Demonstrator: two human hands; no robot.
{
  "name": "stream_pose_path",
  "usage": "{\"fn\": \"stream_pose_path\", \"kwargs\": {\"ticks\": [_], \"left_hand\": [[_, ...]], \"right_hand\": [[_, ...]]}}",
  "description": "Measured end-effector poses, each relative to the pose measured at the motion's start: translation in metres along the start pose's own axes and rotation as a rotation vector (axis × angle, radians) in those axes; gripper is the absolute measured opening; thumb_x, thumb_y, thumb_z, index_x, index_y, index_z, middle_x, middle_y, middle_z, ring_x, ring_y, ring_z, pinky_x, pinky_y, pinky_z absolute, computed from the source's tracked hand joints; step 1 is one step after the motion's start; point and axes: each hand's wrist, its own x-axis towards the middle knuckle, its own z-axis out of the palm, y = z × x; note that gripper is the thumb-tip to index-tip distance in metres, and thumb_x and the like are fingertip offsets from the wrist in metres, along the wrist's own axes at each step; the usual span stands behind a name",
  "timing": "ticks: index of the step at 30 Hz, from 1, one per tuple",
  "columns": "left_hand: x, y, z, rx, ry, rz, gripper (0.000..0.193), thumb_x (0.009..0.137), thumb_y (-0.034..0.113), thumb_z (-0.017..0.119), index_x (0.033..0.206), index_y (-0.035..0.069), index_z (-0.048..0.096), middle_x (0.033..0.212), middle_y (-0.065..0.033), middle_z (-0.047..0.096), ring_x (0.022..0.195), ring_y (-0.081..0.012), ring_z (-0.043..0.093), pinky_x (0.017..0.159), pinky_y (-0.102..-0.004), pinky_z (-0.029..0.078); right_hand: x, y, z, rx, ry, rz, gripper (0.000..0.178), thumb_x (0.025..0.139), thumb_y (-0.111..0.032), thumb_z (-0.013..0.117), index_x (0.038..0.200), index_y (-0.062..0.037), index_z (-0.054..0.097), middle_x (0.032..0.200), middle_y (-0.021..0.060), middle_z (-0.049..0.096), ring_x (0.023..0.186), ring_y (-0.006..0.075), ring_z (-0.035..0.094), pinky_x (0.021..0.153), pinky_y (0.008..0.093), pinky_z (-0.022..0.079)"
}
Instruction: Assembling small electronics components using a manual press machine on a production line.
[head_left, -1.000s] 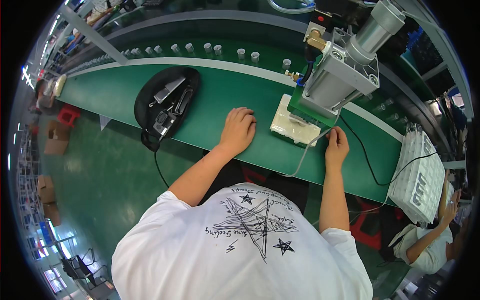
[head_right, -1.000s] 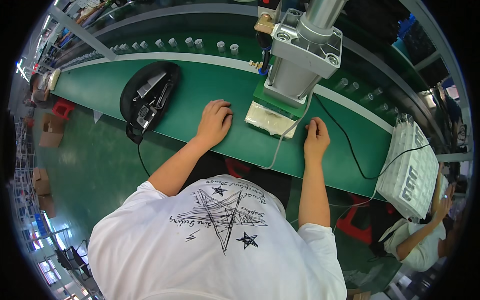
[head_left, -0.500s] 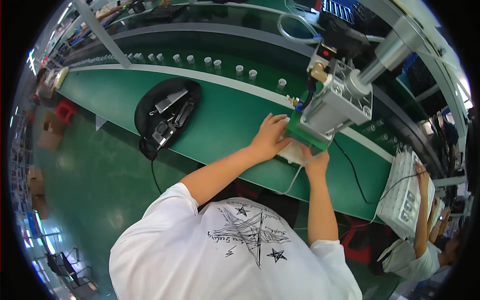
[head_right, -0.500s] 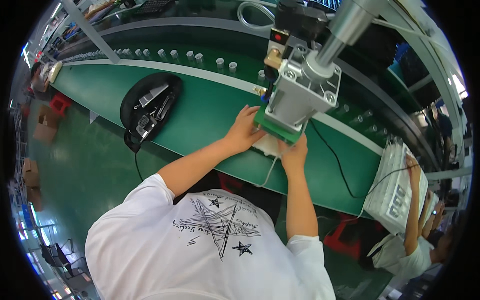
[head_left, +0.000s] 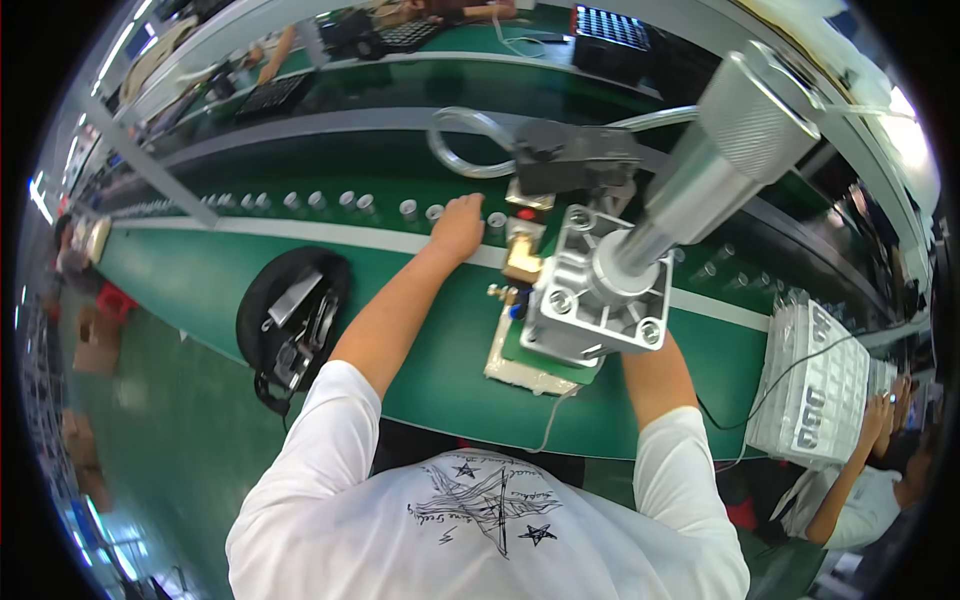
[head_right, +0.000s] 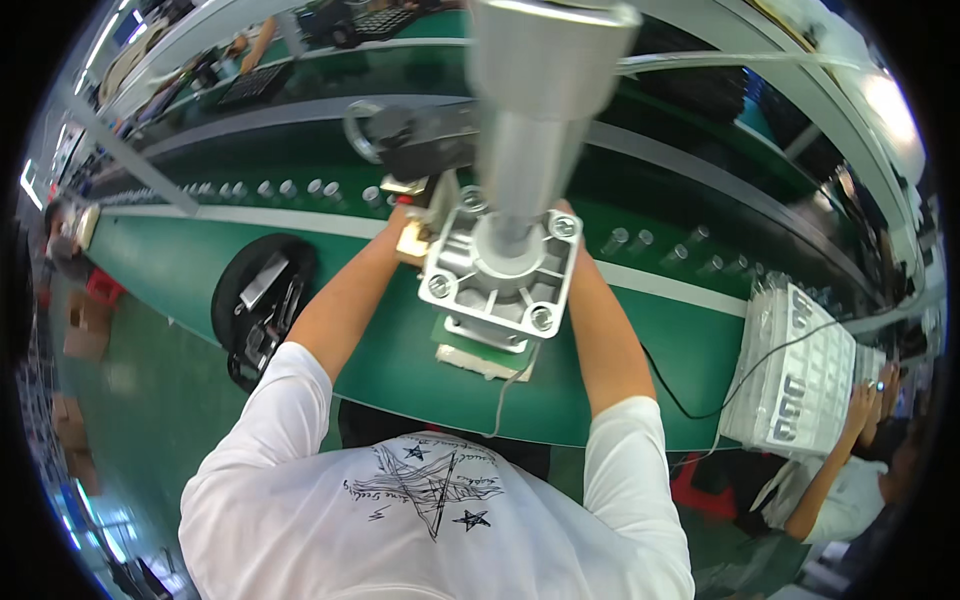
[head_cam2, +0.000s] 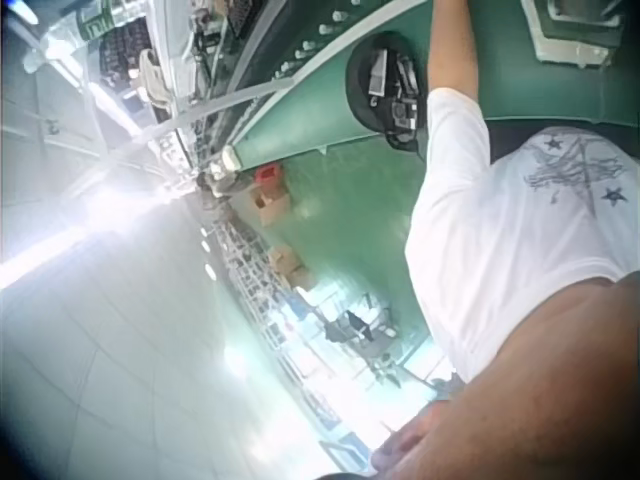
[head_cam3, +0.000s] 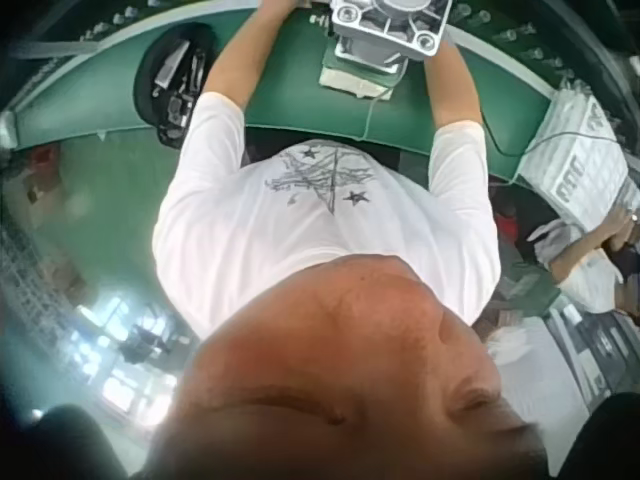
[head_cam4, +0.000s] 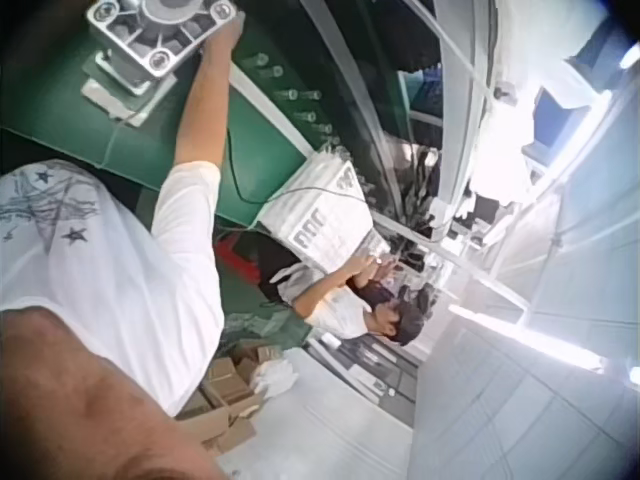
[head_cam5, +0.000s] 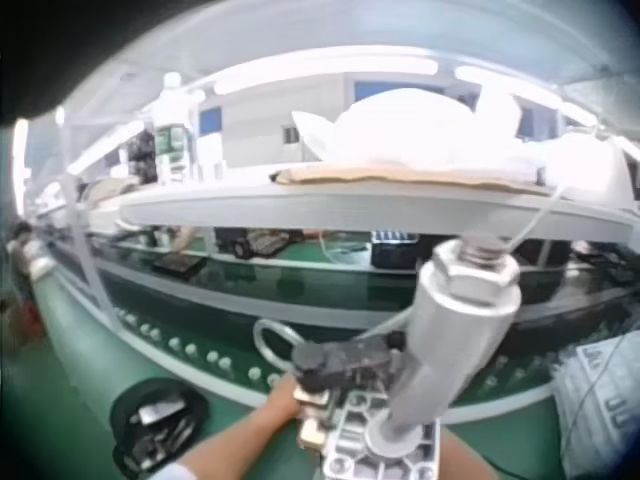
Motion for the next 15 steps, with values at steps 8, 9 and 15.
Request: {"fn": "stream_pose_path", "kwargs": {"ticks": [8,9,15], "left_hand": [[-0.02,-0.007,-0.019,-0.15,0.117,0.075,0.032,0.086,0.004,0.053,0.117,-0.001,0.054,0.113,-0.0212,0.059,0.11,-0.0398,0.055,0.092,-0.0451,0.046],[-0.035,0.004,-0.038,-0.183,0.102,-0.005,0.028,0.089,0.005,0.052,0.116,0.0,0.055,0.111,-0.0204,0.06,0.109,-0.0386,0.057,0.091,-0.0432,0.047],[-0.139,0.031,-0.065,-0.364,0.12,-0.137,0.016,0.098,0.008,0.049,0.105,0.001,0.062,0.093,-0.0135,0.062,0.076,-0.0251,0.063,0.071,-0.0339,0.05]], "right_hand": [[-0.028,-0.032,-0.045,-0.57,0.377,-0.201,0.037,0.087,-0.025,0.062,0.122,-0.0106,0.06,0.114,0.0155,0.059,0.099,0.0363,0.062,0.082,0.0448,0.052],[-0.031,-0.027,-0.055,-0.635,0.424,-0.099,0.037,0.087,-0.024,0.062,0.122,-0.0121,0.06,0.115,0.0152,0.059,0.099,0.0356,0.062,0.081,0.0451,0.052],[-0.024,0.02,-0.089,-0.778,0.147,-0.028,0.032,0.084,-0.018,0.063,0.115,-0.0129,0.064,0.102,0.0129,0.064,0.096,0.0341,0.062,0.079,0.0465,0.052]]}}
